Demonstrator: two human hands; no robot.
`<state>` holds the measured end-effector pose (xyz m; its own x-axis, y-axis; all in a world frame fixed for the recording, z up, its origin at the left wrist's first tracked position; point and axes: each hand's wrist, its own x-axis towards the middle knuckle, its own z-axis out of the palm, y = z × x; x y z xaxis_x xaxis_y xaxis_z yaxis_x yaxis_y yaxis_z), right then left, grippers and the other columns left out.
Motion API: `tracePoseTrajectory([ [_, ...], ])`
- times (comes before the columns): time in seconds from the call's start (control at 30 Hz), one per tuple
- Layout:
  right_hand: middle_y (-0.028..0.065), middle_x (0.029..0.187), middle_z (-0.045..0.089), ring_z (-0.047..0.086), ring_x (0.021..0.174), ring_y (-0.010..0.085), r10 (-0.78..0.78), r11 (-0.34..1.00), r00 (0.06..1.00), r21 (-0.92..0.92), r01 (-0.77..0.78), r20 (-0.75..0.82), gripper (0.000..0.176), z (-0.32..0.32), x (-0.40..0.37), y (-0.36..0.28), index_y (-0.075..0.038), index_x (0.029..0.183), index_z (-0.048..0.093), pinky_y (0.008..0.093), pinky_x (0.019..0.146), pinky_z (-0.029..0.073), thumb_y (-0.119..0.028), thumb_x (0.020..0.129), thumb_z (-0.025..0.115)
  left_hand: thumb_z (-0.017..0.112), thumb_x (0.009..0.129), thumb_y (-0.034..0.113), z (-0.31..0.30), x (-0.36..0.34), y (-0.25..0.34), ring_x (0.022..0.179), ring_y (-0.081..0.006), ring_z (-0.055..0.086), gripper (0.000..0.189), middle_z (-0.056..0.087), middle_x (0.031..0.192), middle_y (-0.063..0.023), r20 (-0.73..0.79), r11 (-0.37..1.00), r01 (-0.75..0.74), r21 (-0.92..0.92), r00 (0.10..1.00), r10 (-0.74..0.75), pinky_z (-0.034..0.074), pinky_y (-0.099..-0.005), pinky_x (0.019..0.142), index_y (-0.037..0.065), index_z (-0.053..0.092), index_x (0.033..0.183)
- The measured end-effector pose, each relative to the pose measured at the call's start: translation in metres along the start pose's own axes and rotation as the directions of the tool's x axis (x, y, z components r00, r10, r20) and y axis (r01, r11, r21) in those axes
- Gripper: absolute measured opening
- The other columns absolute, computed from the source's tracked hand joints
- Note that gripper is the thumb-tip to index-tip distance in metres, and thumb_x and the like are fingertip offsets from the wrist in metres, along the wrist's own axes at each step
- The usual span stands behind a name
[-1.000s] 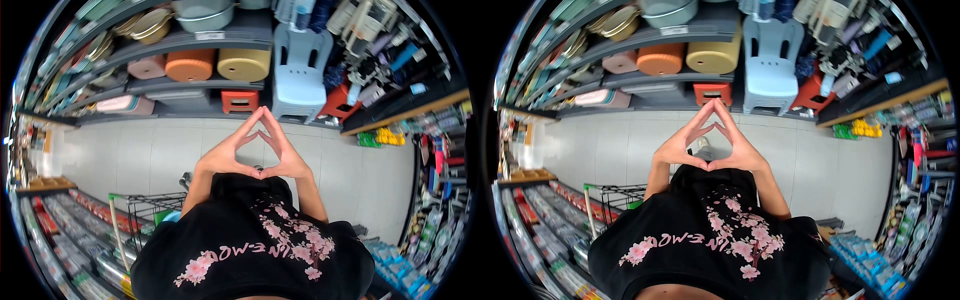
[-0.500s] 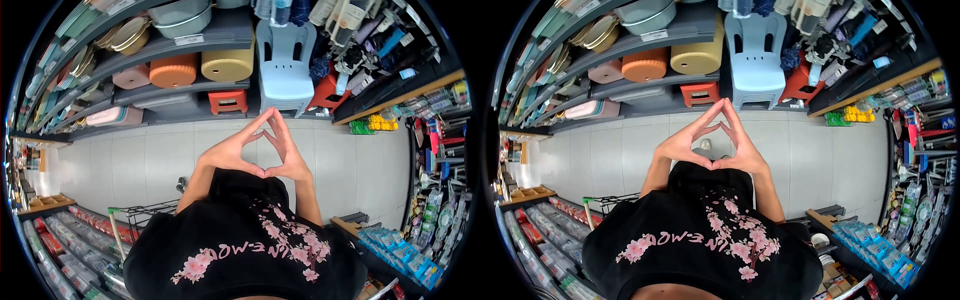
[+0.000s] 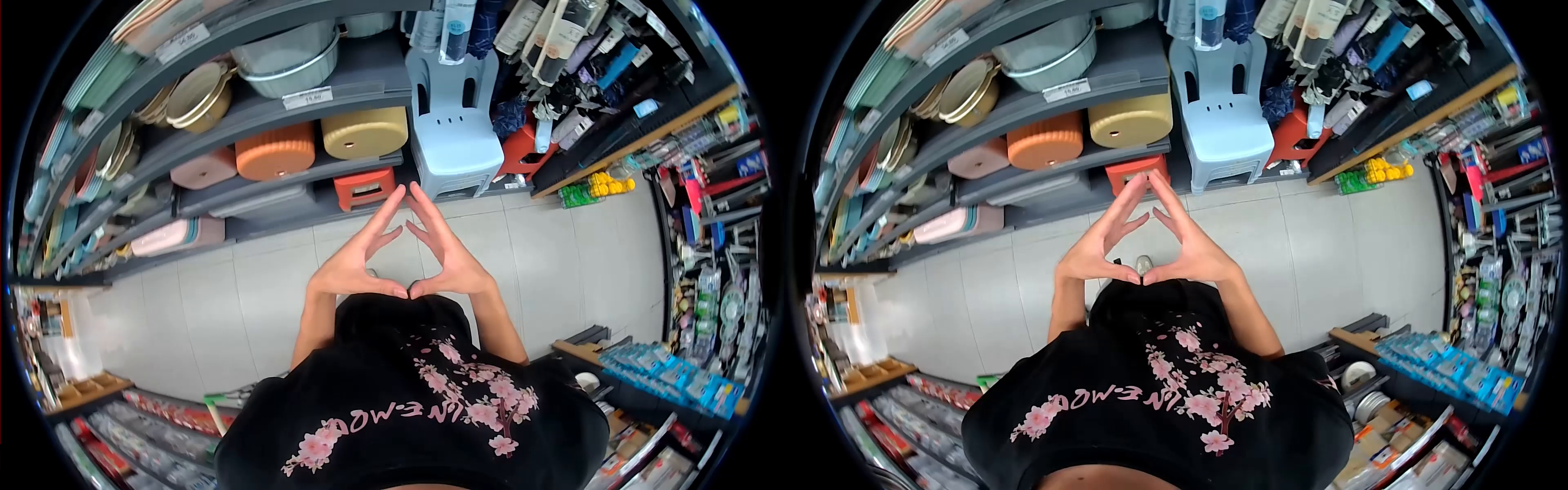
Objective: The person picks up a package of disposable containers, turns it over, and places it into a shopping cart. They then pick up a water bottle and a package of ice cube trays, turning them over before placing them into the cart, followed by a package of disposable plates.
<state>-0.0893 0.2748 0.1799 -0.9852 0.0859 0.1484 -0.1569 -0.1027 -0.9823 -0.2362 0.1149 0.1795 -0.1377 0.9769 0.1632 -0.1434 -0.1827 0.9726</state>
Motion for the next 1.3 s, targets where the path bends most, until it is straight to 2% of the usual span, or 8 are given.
tracePoseTrajectory([
  [0.2, 0.0107, 0.169, -0.005, 0.001, 0.156, 0.0295, -0.020, 0.999, 0.974, -0.045, 0.010, -0.226, 0.145, 0.018, -0.005, 0.003, -0.012, 0.163, 0.002, 0.0528, 0.122, 0.020, -0.027, 0.057, 0.099, 0.096, 0.062, 0.016, -0.031, 0.024, -0.002, 0.156, -0.0264, 0.003, 0.136, 0.000, 0.170, -0.0103, 0.219, 0.997, 0.036, -0.061, 0.975, -0.022, 0.020, -0.0526, 0.123, 0.009, 0.004, 0.162],
  [0.5, 0.0128, 0.169, -0.003, 0.003, 0.156, 0.0307, -0.067, 0.996, 0.855, -0.089, 0.024, -0.515, 0.146, 0.036, -0.024, -0.002, -0.008, 0.162, 0.002, 0.0540, 0.123, 0.019, -0.030, 0.057, 0.100, 0.096, 0.061, 0.013, -0.029, 0.068, -0.003, 0.156, -0.0278, 0.002, 0.138, -0.002, 0.169, -0.0113, 0.499, 0.992, 0.099, -0.077, 0.865, -0.047, 0.019, -0.0535, 0.123, 0.007, 0.002, 0.162],
  [0.57, 0.0120, 0.169, -0.001, 0.003, 0.156, 0.0345, -0.049, 0.998, 0.813, -0.056, 0.021, -0.580, 0.151, 0.033, -0.024, -0.008, -0.008, 0.162, 0.003, 0.0573, 0.122, 0.017, -0.039, 0.051, 0.101, 0.096, 0.061, 0.014, -0.025, 0.074, -0.008, 0.156, -0.0280, 0.002, 0.138, -0.002, 0.169, -0.0115, 0.518, 0.992, 0.096, -0.077, 0.854, -0.042, 0.019, -0.0533, 0.123, 0.007, 0.002, 0.162],
  [0.7, 0.0120, 0.169, -0.002, 0.003, 0.156, 0.0339, -0.080, 0.996, 0.818, -0.078, 0.043, -0.570, 0.151, 0.015, -0.029, -0.005, -0.008, 0.162, 0.003, 0.0575, 0.122, 0.017, -0.038, 0.051, 0.101, 0.097, 0.059, 0.015, -0.020, 0.091, -0.008, 0.156, -0.0281, 0.001, 0.140, -0.002, 0.169, -0.0120, 0.515, 0.992, 0.109, -0.069, 0.855, -0.058, 0.019, -0.0529, 0.124, 0.007, 0.002, 0.162],
  [0.77, 0.0129, 0.169, -0.003, 0.002, 0.156, 0.0303, -0.091, 0.994, 0.846, -0.105, 0.042, -0.526, 0.144, 0.004, -0.035, -0.006, -0.009, 0.162, 0.001, 0.0527, 0.123, 0.020, -0.031, 0.058, 0.099, 0.097, 0.059, 0.014, -0.011, 0.099, -0.012, 0.156, -0.0282, 0.000, 0.140, -0.002, 0.169, -0.0124, 0.522, 0.991, 0.121, -0.064, 0.850, -0.070, 0.019, -0.0529, 0.123, 0.007, 0.002, 0.162],
  [0.87, 0.0131, 0.169, -0.003, 0.002, 0.156, 0.0299, -0.094, 0.991, 0.856, -0.132, 0.030, -0.509, 0.143, -0.019, -0.052, -0.011, -0.009, 0.162, 0.001, 0.0517, 0.123, 0.020, -0.031, 0.059, 0.098, 0.097, 0.057, 0.013, 0.005, 0.115, -0.018, 0.156, -0.0283, 0.001, 0.142, -0.002, 0.169, -0.0125, 0.502, 0.992, 0.115, -0.049, 0.862, -0.075, 0.020, -0.0524, 0.123, 0.007, 0.001, 0.162],
  [1.1, 0.0133, 0.169, -0.004, 0.003, 0.156, 0.0302, -0.125, 0.990, 0.858, -0.116, 0.077, -0.498, 0.144, -0.091, -0.109, -0.025, -0.010, 0.162, 0.001, 0.0511, 0.123, 0.020, -0.031, 0.059, 0.098, 0.097, 0.056, 0.013, 0.078, 0.169, -0.029, 0.157, -0.0274, 0.003, 0.143, -0.001, 0.170, -0.0117, 0.500, 0.992, 0.124, 0.033, 0.857, -0.124, 0.020, -0.0514, 0.123, 0.008, 0.001, 0.162],
  [1.3, 0.0127, 0.169, -0.002, 0.005, 0.156, 0.0315, -0.120, 0.992, 0.879, -0.081, 0.093, -0.462, 0.145, -0.147, -0.162, -0.033, -0.010, 0.162, 0.003, 0.0527, 0.122, 0.021, -0.032, 0.057, 0.099, 0.096, 0.063, 0.017, 0.143, 0.207, -0.040, 0.156, -0.0256, 0.007, 0.136, 0.001, 0.169, -0.0116, 0.444, 0.993, 0.081, 0.081, 0.889, -0.109, 0.021, -0.0508, 0.124, 0.007, 0.003, 0.162],
])
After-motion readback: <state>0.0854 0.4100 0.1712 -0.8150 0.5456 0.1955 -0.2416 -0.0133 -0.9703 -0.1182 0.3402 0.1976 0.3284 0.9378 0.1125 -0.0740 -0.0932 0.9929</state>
